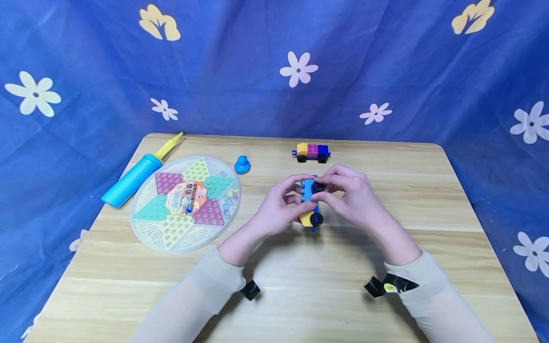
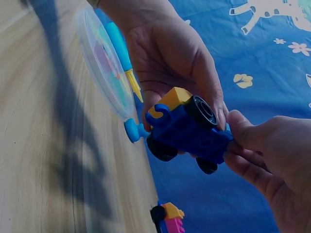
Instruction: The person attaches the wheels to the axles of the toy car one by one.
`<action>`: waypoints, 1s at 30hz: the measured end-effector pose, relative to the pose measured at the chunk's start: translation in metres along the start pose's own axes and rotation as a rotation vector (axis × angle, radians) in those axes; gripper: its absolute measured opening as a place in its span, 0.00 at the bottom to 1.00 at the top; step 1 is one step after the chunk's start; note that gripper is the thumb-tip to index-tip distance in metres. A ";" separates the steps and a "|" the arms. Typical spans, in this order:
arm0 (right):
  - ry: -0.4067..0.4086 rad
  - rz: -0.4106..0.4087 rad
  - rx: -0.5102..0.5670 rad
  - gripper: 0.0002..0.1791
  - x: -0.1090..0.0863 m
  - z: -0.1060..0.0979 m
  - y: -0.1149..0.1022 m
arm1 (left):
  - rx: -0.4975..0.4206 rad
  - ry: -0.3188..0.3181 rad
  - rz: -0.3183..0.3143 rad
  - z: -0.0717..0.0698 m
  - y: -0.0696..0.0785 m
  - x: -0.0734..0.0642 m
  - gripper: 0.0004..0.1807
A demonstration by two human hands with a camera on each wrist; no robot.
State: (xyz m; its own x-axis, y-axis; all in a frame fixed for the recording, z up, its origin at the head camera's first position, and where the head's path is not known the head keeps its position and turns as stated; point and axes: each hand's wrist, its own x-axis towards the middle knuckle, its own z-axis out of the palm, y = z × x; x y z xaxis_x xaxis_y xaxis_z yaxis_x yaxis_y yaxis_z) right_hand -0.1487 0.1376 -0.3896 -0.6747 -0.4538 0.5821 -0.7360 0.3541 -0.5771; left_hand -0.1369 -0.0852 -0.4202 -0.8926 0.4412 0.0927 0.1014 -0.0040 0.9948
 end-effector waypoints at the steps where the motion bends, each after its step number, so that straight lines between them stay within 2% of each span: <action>1: 0.006 0.009 0.012 0.15 0.000 0.001 0.000 | 0.008 0.000 0.005 0.000 0.000 0.000 0.30; 8: 0.034 0.085 0.043 0.14 0.003 0.003 0.000 | 0.048 0.023 0.026 0.001 -0.001 0.002 0.28; 17: 0.053 0.122 0.072 0.15 0.005 0.006 -0.001 | 0.080 0.026 0.013 0.001 0.004 0.003 0.29; 20: 0.072 0.117 0.081 0.15 0.004 0.007 -0.001 | 0.101 0.017 0.043 -0.001 0.004 0.002 0.29; 24: 0.145 0.078 0.098 0.16 0.001 0.010 -0.002 | 0.125 0.015 0.098 -0.002 0.004 0.003 0.33; 27: 0.195 0.059 0.111 0.17 0.000 0.011 -0.003 | 0.145 0.045 0.111 -0.003 0.005 0.002 0.41; 30: 0.197 0.070 0.129 0.19 -0.001 0.009 -0.003 | 0.214 0.091 0.107 -0.006 0.008 0.002 0.43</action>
State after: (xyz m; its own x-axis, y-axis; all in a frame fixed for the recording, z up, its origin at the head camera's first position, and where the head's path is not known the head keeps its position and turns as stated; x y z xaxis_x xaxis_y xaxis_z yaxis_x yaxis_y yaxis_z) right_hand -0.1453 0.1299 -0.3936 -0.7310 -0.2591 0.6312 -0.6823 0.2663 -0.6809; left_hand -0.1409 -0.0901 -0.4119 -0.9066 0.3661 0.2097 0.2794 0.1485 0.9486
